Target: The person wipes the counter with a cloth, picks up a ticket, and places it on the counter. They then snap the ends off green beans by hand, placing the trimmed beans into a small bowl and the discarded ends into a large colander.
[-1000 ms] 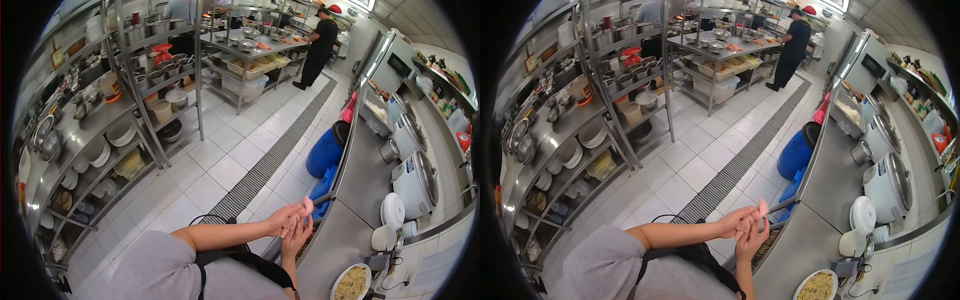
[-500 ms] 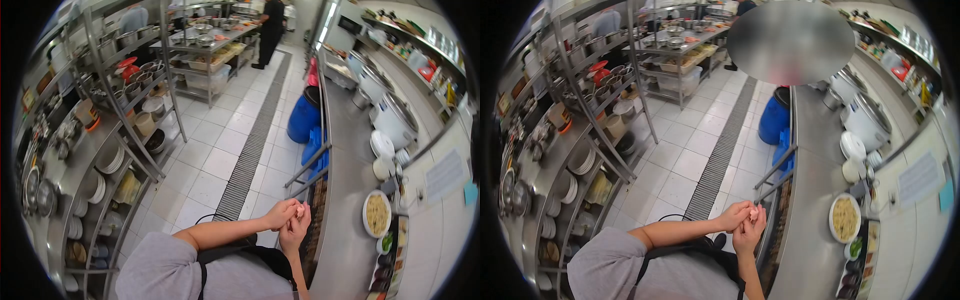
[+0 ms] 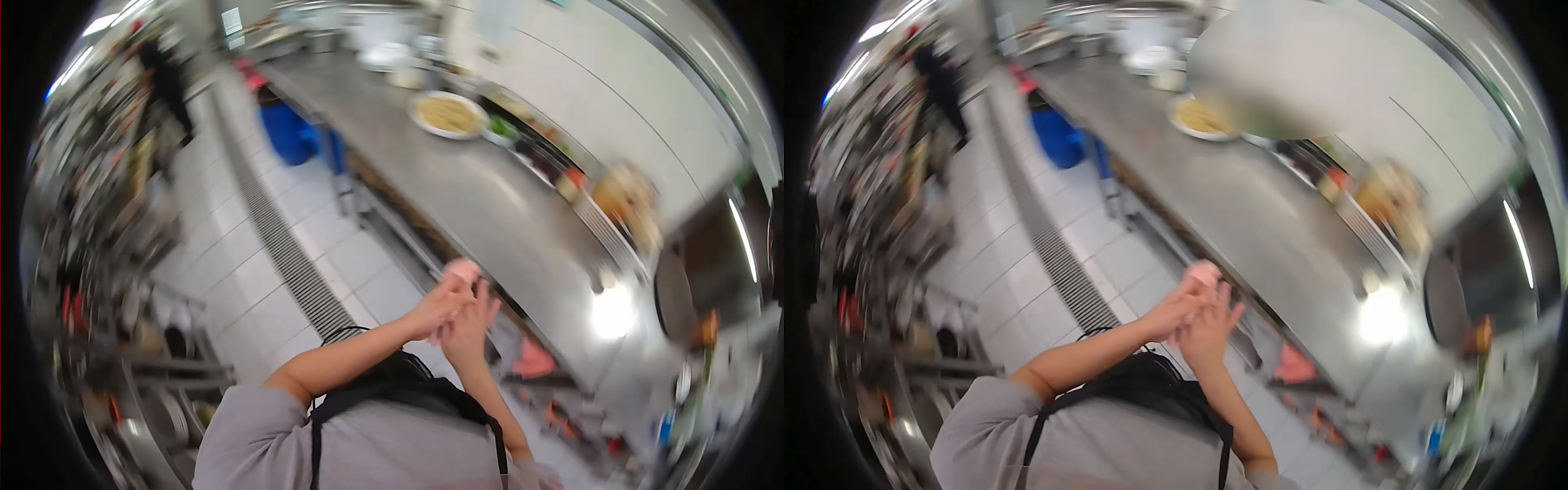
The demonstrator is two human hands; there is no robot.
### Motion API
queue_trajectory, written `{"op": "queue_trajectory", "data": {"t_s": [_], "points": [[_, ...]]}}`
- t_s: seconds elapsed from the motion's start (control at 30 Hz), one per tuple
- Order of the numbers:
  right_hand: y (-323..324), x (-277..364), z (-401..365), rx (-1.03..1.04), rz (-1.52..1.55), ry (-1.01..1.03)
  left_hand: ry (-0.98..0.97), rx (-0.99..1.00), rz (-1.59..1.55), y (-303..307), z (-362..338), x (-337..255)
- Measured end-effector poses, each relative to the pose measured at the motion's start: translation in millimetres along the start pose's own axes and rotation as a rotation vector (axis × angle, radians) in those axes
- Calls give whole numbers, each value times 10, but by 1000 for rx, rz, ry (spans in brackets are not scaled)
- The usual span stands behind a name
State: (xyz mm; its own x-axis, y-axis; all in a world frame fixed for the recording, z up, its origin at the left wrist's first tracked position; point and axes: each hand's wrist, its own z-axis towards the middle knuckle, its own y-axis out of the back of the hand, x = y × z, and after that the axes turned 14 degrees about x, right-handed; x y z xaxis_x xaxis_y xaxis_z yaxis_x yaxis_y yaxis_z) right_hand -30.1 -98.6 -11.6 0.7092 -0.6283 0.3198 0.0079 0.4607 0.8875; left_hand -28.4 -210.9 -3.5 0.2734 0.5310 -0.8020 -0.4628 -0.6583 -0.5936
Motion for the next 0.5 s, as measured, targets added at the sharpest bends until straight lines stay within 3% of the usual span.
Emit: {"op": "queue_trajectory", "data": {"t_s": [0.07, 0.1, 0.17, 0.27, 0.3, 0.33, 0.37, 0.4, 0.47, 0.5], "points": [[204, -158, -313, -111, -100, -115, -152, -330, 205, -415, 258, 232], [347, -229, -503, -76, -69, -125, -86, -234, 200, -535, 359, 434], [597, -389, -894, -87, -68, -217, 20, -239, 229, -667, 631, 802], [1008, -704, -1601, -264, 32, -329, 271, -42, 400, -1409, 968, 990], [1171, -814, -1906, -266, 164, -391, 173, 34, 423, -1690, 1116, 1199], [1334, -908, -2238, -276, 302, -442, 197, 97, 423, -1916, 1255, 1419], [1497, -1022, -2594, -326, 530, -497, 125, 252, 671, -2088, 1420, 1644], [1661, -1114, -2981, -365, 505, -538, 29, 408, 910, -2282, 1568, 1842], [1941, -1196, -3766, -489, 728, -580, 55, 461, 1209, -2695, 1898, 2024], [2067, -1187, -4126, -528, 625, -696, 38, 477, 1286, -2836, 2095, 2097]]}}
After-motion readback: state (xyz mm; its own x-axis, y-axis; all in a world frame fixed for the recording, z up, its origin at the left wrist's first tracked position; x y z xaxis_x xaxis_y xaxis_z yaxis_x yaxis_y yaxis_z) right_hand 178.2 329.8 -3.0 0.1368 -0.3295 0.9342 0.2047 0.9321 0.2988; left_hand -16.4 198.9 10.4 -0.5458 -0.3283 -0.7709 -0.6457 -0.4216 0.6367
